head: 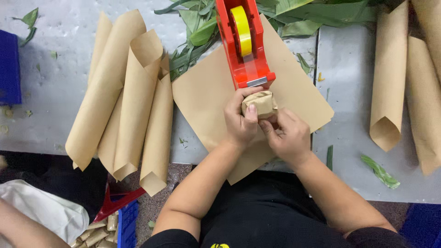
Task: The person wraps small plastic-wrapped items in green leaves and then encloses them in brown paper. They fold the paper into a cone shape, secure the ends with tape from a dispenser, and place the finished bundles on the table. The process is repeated for multiple items.
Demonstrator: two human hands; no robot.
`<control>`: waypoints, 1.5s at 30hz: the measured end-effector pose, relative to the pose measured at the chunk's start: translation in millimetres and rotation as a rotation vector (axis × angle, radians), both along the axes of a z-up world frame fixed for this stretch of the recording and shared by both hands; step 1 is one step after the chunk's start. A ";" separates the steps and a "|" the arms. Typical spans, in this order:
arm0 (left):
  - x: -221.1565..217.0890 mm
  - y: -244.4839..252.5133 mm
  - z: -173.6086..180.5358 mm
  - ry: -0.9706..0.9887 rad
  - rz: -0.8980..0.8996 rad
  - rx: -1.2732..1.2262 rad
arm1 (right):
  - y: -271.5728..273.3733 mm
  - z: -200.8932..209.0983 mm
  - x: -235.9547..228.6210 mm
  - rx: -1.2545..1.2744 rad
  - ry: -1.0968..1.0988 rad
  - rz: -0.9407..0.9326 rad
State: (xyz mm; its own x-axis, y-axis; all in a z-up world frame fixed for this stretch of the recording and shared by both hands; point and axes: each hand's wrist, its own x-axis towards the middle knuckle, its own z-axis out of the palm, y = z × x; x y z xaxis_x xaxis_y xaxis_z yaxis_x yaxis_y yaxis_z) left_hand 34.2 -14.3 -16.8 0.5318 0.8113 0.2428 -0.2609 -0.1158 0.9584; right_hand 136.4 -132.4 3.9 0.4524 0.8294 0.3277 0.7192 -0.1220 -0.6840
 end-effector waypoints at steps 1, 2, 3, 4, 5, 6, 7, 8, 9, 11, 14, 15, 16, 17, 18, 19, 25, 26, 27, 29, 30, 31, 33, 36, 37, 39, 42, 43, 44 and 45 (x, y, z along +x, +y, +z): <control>2.9 -4.8 -3.2 -0.027 0.018 -0.063 | 1.1 -3.2 0.3 -0.067 0.063 -0.038; 5.6 -8.7 -6.5 -0.052 0.028 -0.114 | 2.9 -6.8 1.2 -0.135 0.127 -0.075; 6.4 -11.7 -9.9 -0.074 0.037 -0.167 | 5.1 -10.7 1.8 -0.203 0.193 -0.113; 7.1 -13.8 -13.3 -0.096 0.047 -0.219 | 7.3 -13.9 2.7 -0.179 0.286 -0.113; 6.1 -14.3 -16.8 -0.095 0.045 -0.236 | 9.5 -16.4 3.5 -0.153 0.381 -0.113; 5.3 -14.0 -19.9 -0.094 0.044 -0.253 | 11.4 -17.5 4.1 -0.127 0.476 -0.112; 5.7 -12.6 -22.2 -0.096 0.042 -0.269 | 12.5 -16.2 6.7 -0.073 0.454 -0.074; 5.8 -10.9 -24.2 -0.124 0.033 -0.287 | 13.0 -13.7 8.3 -0.020 0.431 -0.036; 5.7 -10.6 -25.9 -0.150 0.021 -0.308 | 11.3 -10.3 8.8 0.031 0.408 -0.001; 3.9 -9.8 -26.9 -0.134 -0.038 -0.379 | 7.6 -3.2 11.1 -0.140 0.321 0.004; -6.9 -12.0 -20.6 0.085 -0.185 -0.343 | -3.7 -0.3 14.4 -0.158 0.371 0.121; -11.5 -11.4 -15.8 0.211 -0.236 -0.203 | -8.6 -1.5 18.7 -0.123 0.414 0.179; -15.3 -9.8 -10.2 0.336 -0.285 -0.061 | -13.6 -4.6 22.6 -0.113 0.525 0.202; -20.6 -7.8 -4.5 0.467 -0.224 0.166 | -23.1 -8.3 27.4 -0.106 0.638 0.221; -24.5 -5.8 1.5 0.593 -0.161 0.395 | -32.7 -12.8 34.0 -0.097 0.752 0.239; -26.7 0.2 7.2 0.713 -0.093 0.628 | -41.4 -17.2 44.0 -0.108 0.742 0.195; -18.7 50.3 15.2 0.479 0.097 0.487 | -114.6 -10.5 164.4 -0.141 0.119 -0.585; -17.3 52.2 10.9 0.505 0.054 0.476 | -121.2 -9.8 180.0 -0.141 0.038 -0.642; -12.3 58.9 7.2 0.520 0.016 0.475 | -120.7 -9.5 195.9 -0.141 -0.017 -0.668; -7.2 66.6 1.6 0.520 -0.032 0.474 | -112.7 -11.5 216.7 -0.169 -0.086 -0.685; -7.0 70.4 -0.4 0.505 -0.043 0.474 | -107.5 -14.3 221.5 -0.193 -0.111 -0.684; -10.5 72.1 -1.8 0.496 -0.052 0.471 | -101.4 -20.1 221.6 -0.233 -0.127 -0.677; -19.1 80.5 -2.7 0.383 -0.181 0.413 | -89.5 -33.2 219.3 -0.329 -0.159 -0.653; -30.7 98.6 -2.1 0.355 -0.298 0.420 | -71.6 -50.2 221.0 -0.627 -0.485 -0.647; -33.9 102.5 -4.1 0.374 -0.326 0.434 | -70.3 -52.3 222.4 -0.660 -0.436 -0.658; -36.8 104.0 -11.8 0.383 -0.261 0.398 | -67.8 -51.0 223.7 -0.728 -0.336 -0.676; -30.2 92.6 -24.5 0.330 -0.215 0.360 | -56.8 -33.4 211.7 -0.654 -0.578 -0.582; -25.2 87.5 -26.4 0.297 -0.205 0.353 | -47.8 -24.6 202.0 -0.546 -0.465 -0.444; -20.2 82.8 -26.8 0.287 -0.198 0.332 | -36.3 -17.9 186.6 -0.438 -0.352 -0.306; -17.3 75.6 -25.7 0.281 -0.192 0.307 | -24.2 -14.1 167.1 -0.338 -0.234 -0.166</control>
State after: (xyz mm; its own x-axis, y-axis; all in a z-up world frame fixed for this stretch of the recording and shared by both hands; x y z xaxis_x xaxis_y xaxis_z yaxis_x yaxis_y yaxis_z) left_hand 16.9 61.3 -42.5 0.7450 0.6046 0.2819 -0.0403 -0.3810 0.9237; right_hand 303.5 -156.5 -10.2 0.5340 0.8301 0.1603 0.8019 -0.4373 -0.4070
